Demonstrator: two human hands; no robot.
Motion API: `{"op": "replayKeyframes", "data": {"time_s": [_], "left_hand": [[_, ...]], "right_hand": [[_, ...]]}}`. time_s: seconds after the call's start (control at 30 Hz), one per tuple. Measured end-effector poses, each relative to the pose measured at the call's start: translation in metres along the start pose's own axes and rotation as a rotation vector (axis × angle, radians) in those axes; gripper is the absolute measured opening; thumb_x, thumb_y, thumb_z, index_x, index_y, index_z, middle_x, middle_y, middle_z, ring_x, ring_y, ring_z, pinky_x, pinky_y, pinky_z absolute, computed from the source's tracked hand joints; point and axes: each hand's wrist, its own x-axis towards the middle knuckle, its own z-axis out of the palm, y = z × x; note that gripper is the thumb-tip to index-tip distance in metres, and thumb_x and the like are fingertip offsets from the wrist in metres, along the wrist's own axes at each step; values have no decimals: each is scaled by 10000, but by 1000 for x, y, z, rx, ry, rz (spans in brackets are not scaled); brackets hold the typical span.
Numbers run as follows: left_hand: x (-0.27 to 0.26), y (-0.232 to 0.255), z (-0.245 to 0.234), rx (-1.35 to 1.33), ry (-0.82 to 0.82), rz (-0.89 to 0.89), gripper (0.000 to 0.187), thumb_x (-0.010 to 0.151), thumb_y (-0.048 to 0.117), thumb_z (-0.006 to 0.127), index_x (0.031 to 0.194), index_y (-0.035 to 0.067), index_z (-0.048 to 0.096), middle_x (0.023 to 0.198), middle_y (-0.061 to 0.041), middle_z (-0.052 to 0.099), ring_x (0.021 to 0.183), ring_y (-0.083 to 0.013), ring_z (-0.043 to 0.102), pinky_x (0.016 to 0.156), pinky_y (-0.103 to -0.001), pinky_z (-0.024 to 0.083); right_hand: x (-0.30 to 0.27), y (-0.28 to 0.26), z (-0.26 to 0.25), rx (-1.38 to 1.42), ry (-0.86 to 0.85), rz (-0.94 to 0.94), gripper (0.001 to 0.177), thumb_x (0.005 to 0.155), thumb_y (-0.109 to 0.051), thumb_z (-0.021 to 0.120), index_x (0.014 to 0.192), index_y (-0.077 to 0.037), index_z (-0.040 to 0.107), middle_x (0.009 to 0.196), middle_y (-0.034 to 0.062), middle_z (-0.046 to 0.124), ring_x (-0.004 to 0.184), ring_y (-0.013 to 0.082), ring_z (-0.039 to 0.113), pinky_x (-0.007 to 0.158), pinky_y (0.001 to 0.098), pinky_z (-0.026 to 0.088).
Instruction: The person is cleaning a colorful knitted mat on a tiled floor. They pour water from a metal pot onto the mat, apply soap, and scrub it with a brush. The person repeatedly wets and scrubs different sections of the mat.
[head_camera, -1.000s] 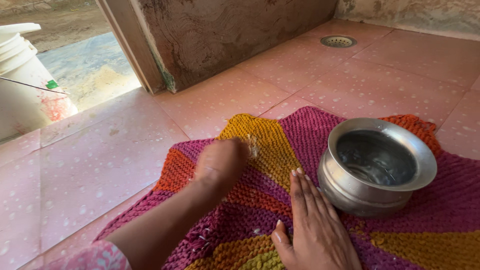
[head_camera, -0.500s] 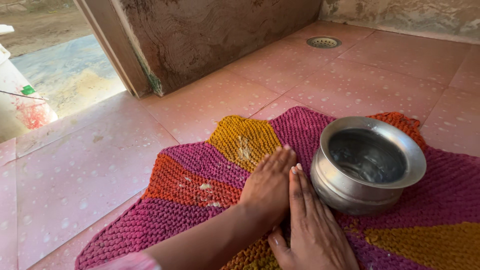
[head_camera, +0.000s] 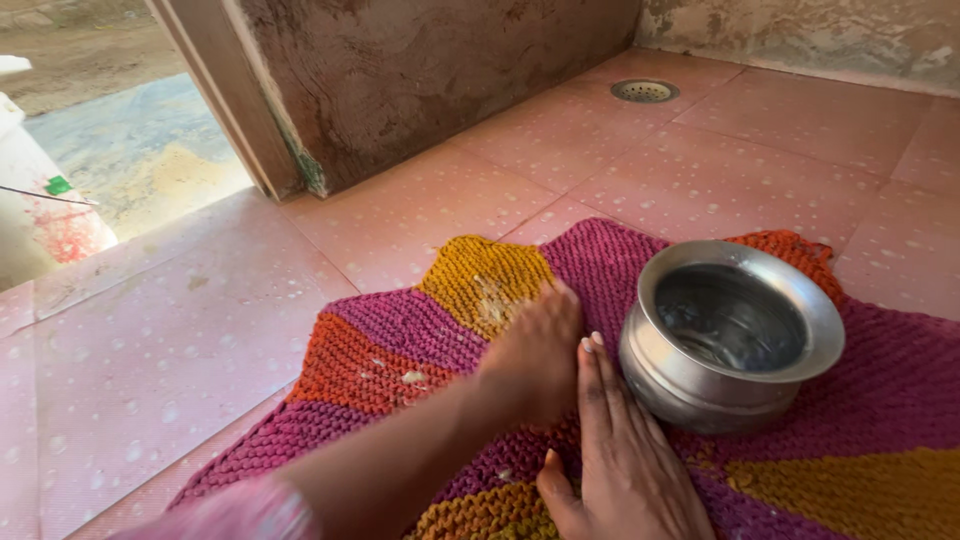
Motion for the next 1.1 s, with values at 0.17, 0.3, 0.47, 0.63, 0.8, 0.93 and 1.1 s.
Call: {"op": "replayKeyframes", "data": {"time_s": [0.17, 0.3, 0.47, 0.63, 0.8, 0.93, 1.1], "left_hand": [[-47, -4, -13, -109, -27, 76, 661, 1055, 366, 220, 1585, -24, 152, 1674, -229, 114, 1560, -345, 79, 1248, -462, 95], [-5, -22, -12, -130, 51, -135, 662, 1053, 370, 216, 1579, -26, 150, 1674, -219, 124, 1550, -354, 59, 1201, -460, 92], [4, -19, -12, -117, 138, -218, 524, 1035, 263, 424, 1451, -55, 449, 1541, -240, 399, 1461, -350, 313, 1191, -426, 283], [-45, 14, -31, 11, 105, -69, 376, 885, 185, 588, 1214, 18, 660, 1306, -184, 567, 1274, -327, 470, 1074, -401, 394], [-53, 21, -31, 68, 188, -63, 345, 880, 145, 616, 1191, 9, 674, 1186, -142, 625, 1166, -301, 528, 1009, -374, 445], [-62, 28, -23, 108, 300, -82, 348, 846, 121, 626, 1163, -11, 683, 1143, -137, 637, 1148, -284, 547, 981, -350, 467], [-85, 32, -26, 57, 262, -37, 419, 796, 80, 636, 1204, -14, 659, 1116, -127, 628, 1139, -271, 552, 991, -353, 463]], "right_hand": [[3, 1, 2, -9, -2, -31, 1172, 694, -274, 723, 1556, 73, 8, 1641, 347, 67, 1522, 488, 138, 1186, 563, 157], [1, -1, 1, -53, -49, 30, 1140, 744, -304, 711, 1573, 39, 9, 1650, 329, 73, 1523, 476, 145, 1165, 536, 169], [0, -1, 1, -43, -15, 19, 1134, 742, -304, 714, 1580, 27, 24, 1656, 320, 98, 1514, 472, 182, 1143, 518, 199], [1, 3, 3, -60, -22, -14, 1208, 713, -318, 774, 1575, 60, 18, 1655, 340, 99, 1509, 488, 183, 1173, 555, 184], [-2, -10, -3, -77, -3, 23, 1186, 704, -309, 762, 1574, 40, 36, 1658, 294, 123, 1507, 429, 206, 1153, 487, 192], [-5, -21, -9, -124, 3, 43, 1096, 745, -337, 741, 1560, 36, 111, 1649, 269, 178, 1508, 395, 229, 1148, 446, 208], [-8, -16, -9, -109, 52, -23, 998, 756, -242, 686, 1549, 63, 163, 1625, 301, 226, 1507, 405, 257, 1161, 449, 209]]}}
